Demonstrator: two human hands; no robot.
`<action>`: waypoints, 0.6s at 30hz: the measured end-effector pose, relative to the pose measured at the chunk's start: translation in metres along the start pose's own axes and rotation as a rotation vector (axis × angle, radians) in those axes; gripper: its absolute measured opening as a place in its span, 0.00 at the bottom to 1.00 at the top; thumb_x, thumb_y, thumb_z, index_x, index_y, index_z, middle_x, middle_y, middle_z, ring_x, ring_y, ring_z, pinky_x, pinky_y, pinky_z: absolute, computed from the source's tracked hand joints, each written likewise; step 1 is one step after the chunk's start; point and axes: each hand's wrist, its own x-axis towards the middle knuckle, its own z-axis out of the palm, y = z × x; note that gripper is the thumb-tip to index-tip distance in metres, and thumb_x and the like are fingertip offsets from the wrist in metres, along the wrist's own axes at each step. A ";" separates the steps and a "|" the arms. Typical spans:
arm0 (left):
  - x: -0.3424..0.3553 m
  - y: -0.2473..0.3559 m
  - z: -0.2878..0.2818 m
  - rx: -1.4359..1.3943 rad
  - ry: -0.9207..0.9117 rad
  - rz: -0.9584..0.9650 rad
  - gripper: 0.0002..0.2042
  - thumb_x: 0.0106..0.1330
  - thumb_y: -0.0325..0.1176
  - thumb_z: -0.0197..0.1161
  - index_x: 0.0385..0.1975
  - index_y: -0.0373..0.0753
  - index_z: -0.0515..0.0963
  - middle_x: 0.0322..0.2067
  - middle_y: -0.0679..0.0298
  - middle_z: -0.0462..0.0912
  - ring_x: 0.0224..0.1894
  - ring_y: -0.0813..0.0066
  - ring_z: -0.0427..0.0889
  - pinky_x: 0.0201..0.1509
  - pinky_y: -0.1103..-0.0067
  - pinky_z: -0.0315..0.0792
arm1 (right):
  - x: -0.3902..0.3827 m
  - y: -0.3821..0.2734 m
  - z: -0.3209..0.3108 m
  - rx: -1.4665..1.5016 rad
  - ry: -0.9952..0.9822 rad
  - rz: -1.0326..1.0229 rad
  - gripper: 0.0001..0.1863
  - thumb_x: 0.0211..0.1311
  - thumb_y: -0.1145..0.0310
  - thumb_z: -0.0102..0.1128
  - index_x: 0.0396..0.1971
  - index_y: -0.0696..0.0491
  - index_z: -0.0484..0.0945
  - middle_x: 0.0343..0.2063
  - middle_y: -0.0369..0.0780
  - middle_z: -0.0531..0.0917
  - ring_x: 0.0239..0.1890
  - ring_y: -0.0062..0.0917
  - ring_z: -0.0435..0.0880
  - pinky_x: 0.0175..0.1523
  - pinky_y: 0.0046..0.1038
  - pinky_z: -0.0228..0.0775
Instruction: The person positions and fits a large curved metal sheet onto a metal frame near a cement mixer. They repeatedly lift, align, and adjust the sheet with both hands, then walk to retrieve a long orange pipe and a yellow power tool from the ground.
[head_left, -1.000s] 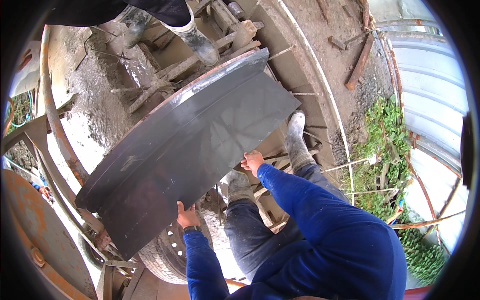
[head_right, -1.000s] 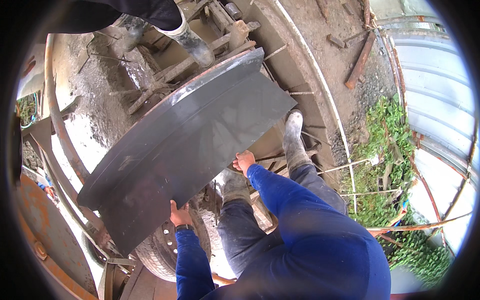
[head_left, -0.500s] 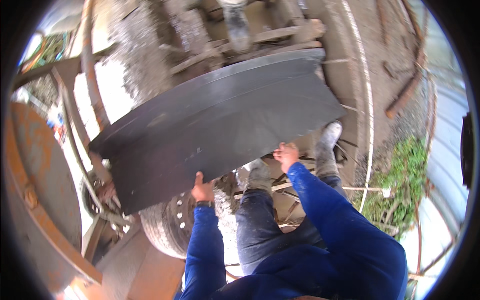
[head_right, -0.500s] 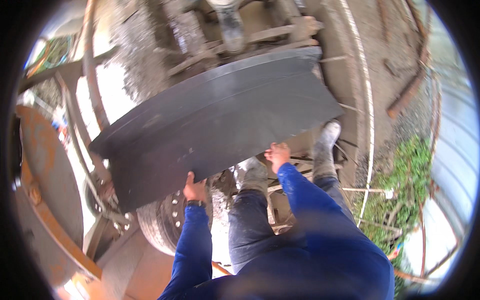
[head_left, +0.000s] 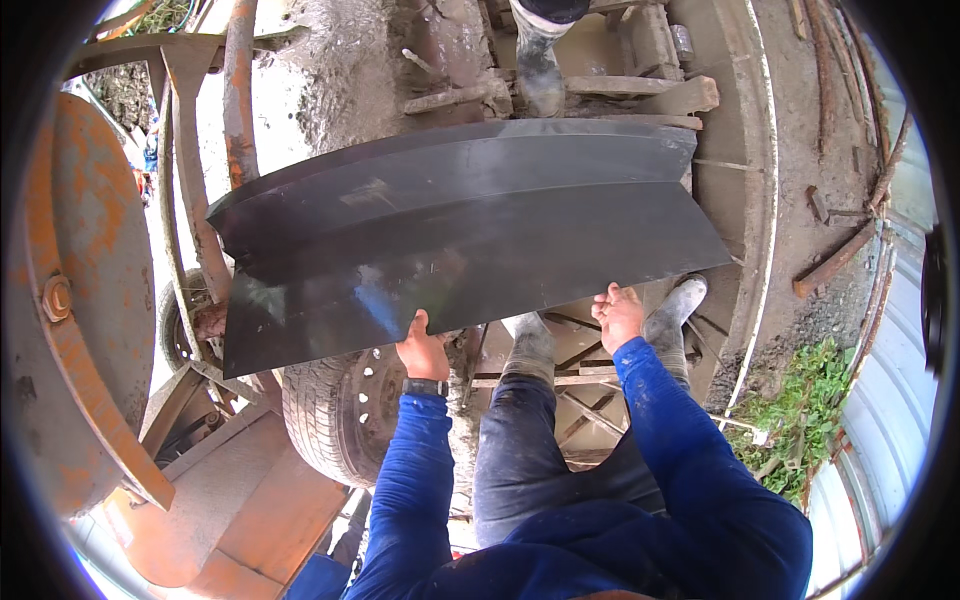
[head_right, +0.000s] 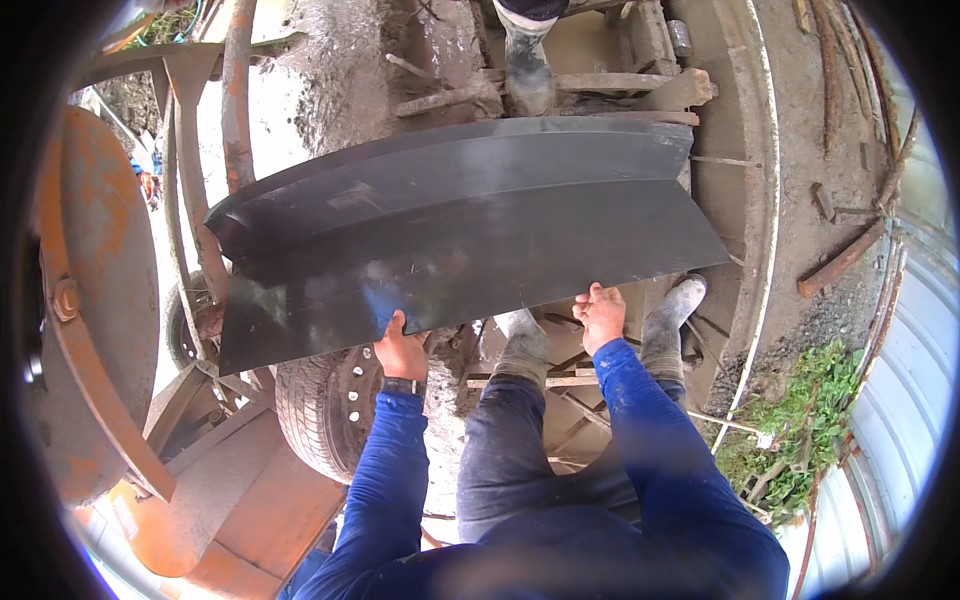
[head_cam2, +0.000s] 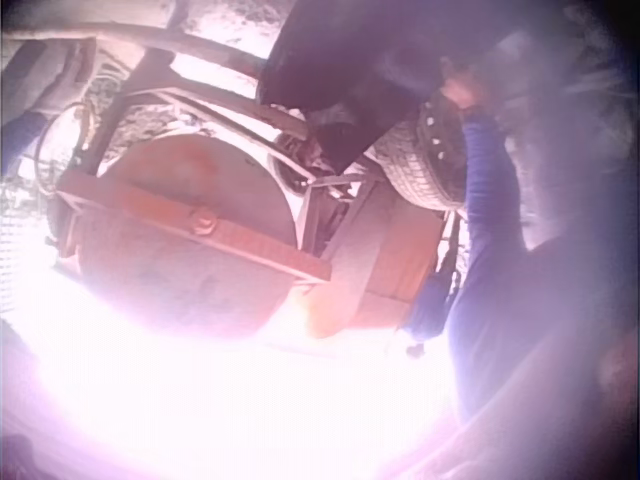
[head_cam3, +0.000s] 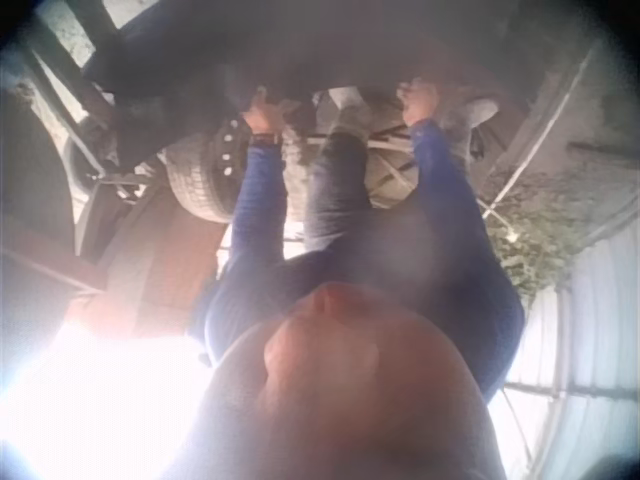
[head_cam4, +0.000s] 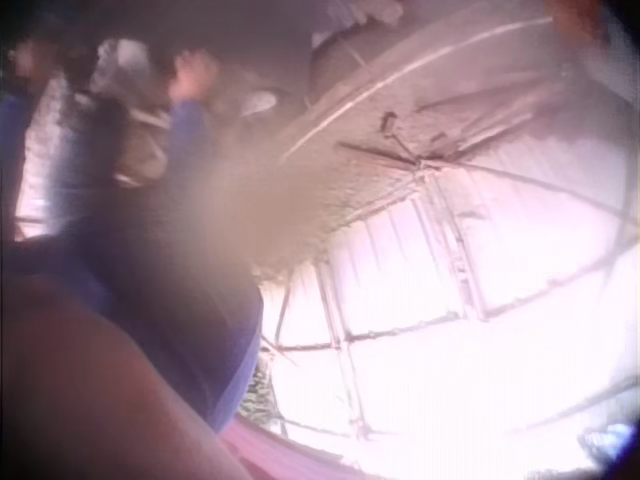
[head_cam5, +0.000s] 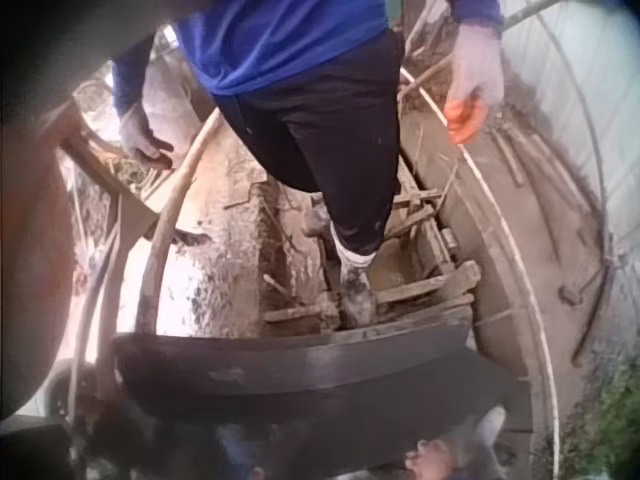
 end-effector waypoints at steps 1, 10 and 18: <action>0.005 0.002 -0.002 -0.009 -0.009 -0.006 0.14 0.71 0.28 0.60 0.55 0.37 0.74 0.51 0.59 0.79 0.51 0.60 0.83 0.48 0.59 0.83 | 0.002 0.001 0.001 -0.007 -0.012 0.014 0.09 0.77 0.67 0.56 0.34 0.51 0.70 0.24 0.39 0.80 0.22 0.26 0.79 0.27 0.28 0.73; 0.020 -0.030 -0.037 -0.091 -0.069 -0.095 0.17 0.71 0.28 0.63 0.59 0.43 0.74 0.59 0.62 0.77 0.60 0.59 0.77 0.61 0.49 0.73 | 0.010 0.037 -0.016 0.076 0.082 0.145 0.08 0.75 0.66 0.59 0.36 0.48 0.71 0.23 0.39 0.82 0.20 0.27 0.80 0.26 0.28 0.74; 0.009 -0.025 -0.030 -0.246 -0.258 -0.196 0.19 0.74 0.28 0.59 0.64 0.37 0.72 0.62 0.59 0.77 0.64 0.58 0.75 0.72 0.56 0.66 | 0.023 0.043 -0.034 0.243 -0.055 0.102 0.06 0.71 0.70 0.60 0.36 0.47 0.71 0.29 0.39 0.81 0.27 0.35 0.83 0.37 0.41 0.80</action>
